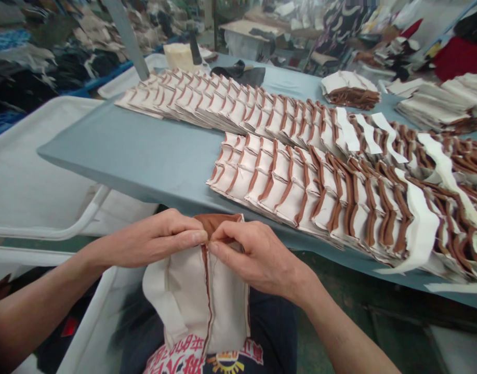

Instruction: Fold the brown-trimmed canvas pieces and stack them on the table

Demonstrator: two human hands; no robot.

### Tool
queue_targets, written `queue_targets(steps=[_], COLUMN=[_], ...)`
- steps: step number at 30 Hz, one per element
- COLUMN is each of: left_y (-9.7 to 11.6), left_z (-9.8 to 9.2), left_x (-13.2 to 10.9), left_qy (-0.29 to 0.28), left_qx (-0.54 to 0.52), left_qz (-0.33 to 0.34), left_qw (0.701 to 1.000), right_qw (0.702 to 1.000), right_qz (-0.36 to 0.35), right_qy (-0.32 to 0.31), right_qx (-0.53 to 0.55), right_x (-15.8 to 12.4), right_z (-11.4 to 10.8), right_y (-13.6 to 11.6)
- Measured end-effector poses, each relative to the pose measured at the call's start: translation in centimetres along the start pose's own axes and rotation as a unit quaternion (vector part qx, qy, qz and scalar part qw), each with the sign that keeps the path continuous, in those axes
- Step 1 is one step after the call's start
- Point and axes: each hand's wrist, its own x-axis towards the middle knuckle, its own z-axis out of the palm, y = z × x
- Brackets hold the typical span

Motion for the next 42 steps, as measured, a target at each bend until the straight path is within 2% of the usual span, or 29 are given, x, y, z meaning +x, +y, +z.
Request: queue_targets(steps=[4,7,10,12,14,17,20,23,28,31,33,35,40,42], left_y=[-0.5,-0.2,0.5,1.0,1.3,1.2,0.3,-1.1,-2.1,-1.7,-1.1,-0.4,1.5,2.0], left_z=[-0.6,-0.1,1.3,2.1,2.7,2.7,2.1,1.6,0.0,-1.2,-1.5,-1.2,0.0,0.3], left_x=[0.3,0.1,-0.5,-1.0,-1.4,-1.9,-2.5,-3.1,-3.3,-3.0,-2.4,-1.5,1.4,2.2], left_qy=[-0.044,-0.051,0.019,0.078,0.106,0.134,0.159,0.161,0.203,0.194,0.173,0.154,0.102,0.069], left_qx=[-0.043,-0.031,0.094,0.215,0.278,0.255,0.213,0.221,0.321,0.289,0.245,0.203,0.096,0.051], left_qz=[-0.036,-0.007,0.063,0.115,0.154,0.15,0.099,0.089,0.137,0.106,0.081,0.08,0.137,0.127], left_qw=[0.997,0.998,0.993,0.967,0.942,0.946,0.959,0.958,0.915,0.932,0.95,0.964,0.981,0.988], right_qw=[0.999,0.997,0.995,0.993,0.994,0.995,0.996,0.996,1.0,0.998,0.995,0.997,0.999,0.999], right_qz=[-0.018,-0.054,-0.077,-0.08,-0.066,0.006,0.067,0.066,0.013,-0.033,-0.055,-0.056,-0.019,-0.011], right_qy=[-0.004,-0.006,-0.054,-0.074,-0.066,-0.045,-0.049,-0.058,0.004,0.051,0.058,0.038,-0.013,-0.02], right_qx=[-0.044,-0.061,-0.039,-0.039,-0.063,-0.084,-0.037,-0.005,-0.011,-0.032,-0.051,-0.048,0.027,0.045], right_x=[0.6,-0.1,-1.2,-1.5,-1.4,-1.0,-1.2,-2.0,-2.6,-2.5,-2.4,-2.3,-1.7,-1.7], right_z=[-0.2,-0.4,-0.9,-1.3,-2.0,-3.4,-4.4,-4.5,-4.4,-5.2,-5.6,-5.7,-5.7,-5.8], right_y=[-0.1,-0.6,-1.5,-1.8,-1.4,0.5,2.7,3.4,1.3,-0.1,-0.8,-1.2,-1.0,-0.8])
